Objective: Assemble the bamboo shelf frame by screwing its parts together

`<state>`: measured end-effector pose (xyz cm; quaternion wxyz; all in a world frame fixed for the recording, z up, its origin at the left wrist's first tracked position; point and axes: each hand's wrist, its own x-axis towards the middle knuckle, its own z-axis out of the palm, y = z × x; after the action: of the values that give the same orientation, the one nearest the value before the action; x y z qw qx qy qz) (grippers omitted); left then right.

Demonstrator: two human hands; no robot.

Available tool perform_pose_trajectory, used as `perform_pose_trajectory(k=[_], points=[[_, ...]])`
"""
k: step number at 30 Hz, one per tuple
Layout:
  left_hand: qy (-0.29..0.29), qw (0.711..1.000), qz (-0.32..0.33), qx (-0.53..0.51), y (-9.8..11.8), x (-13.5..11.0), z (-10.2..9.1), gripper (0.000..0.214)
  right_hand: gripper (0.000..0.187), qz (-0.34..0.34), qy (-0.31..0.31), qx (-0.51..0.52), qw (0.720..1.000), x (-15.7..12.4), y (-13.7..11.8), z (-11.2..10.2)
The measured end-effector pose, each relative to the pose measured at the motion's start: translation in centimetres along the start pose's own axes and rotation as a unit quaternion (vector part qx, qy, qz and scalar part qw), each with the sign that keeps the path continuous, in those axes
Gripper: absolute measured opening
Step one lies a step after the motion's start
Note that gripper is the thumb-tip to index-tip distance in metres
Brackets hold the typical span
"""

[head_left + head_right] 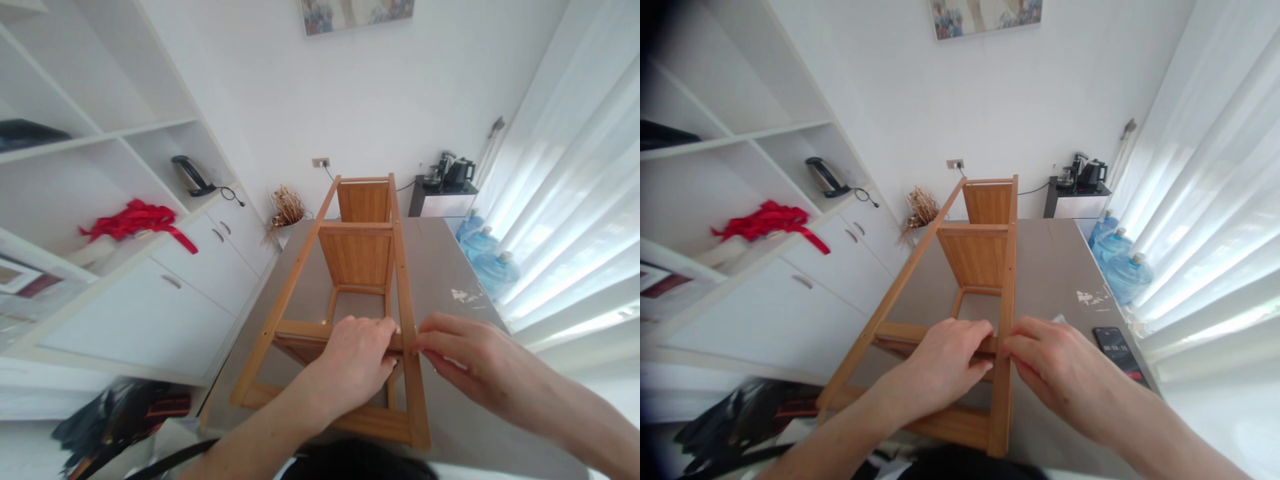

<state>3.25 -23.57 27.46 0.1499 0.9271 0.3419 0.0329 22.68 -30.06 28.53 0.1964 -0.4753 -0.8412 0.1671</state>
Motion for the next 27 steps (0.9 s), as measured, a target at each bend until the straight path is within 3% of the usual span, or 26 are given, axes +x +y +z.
perform_pose_trajectory(k=[5,8,11,17,23,27], points=[[0.005,1.000,0.001,-0.019,0.3,-0.1,-0.2,0.009,0.018,-0.019,0.003,-0.025,1.000,0.0,-0.2,0.1],[0.054,0.998,0.015,-0.031,0.6,-1.0,-0.7,0.021,0.019,-0.024,0.003,-0.024,0.999,0.0,-0.3,0.2],[0.096,0.995,0.012,-0.028,1.1,-2.4,-1.2,0.013,0.021,-0.019,-0.001,-0.032,0.999,-0.1,-0.4,0.2],[0.095,0.995,0.024,-0.022,2.1,-4.5,-0.6,0.017,0.021,-0.011,-0.010,-0.045,0.999,0.0,-0.9,0.1],[0.087,0.996,0.014,-0.017,2.0,-5.3,0.5,0.025,0.021,0.034,-0.019,-0.026,0.999,0.1,-1.3,0.2],[0.085,0.996,0.004,-0.017,1.6,-5.5,0.9,0.029,0.021,0.028,0.002,-0.033,0.999,0.0,-1.6,0.4]])
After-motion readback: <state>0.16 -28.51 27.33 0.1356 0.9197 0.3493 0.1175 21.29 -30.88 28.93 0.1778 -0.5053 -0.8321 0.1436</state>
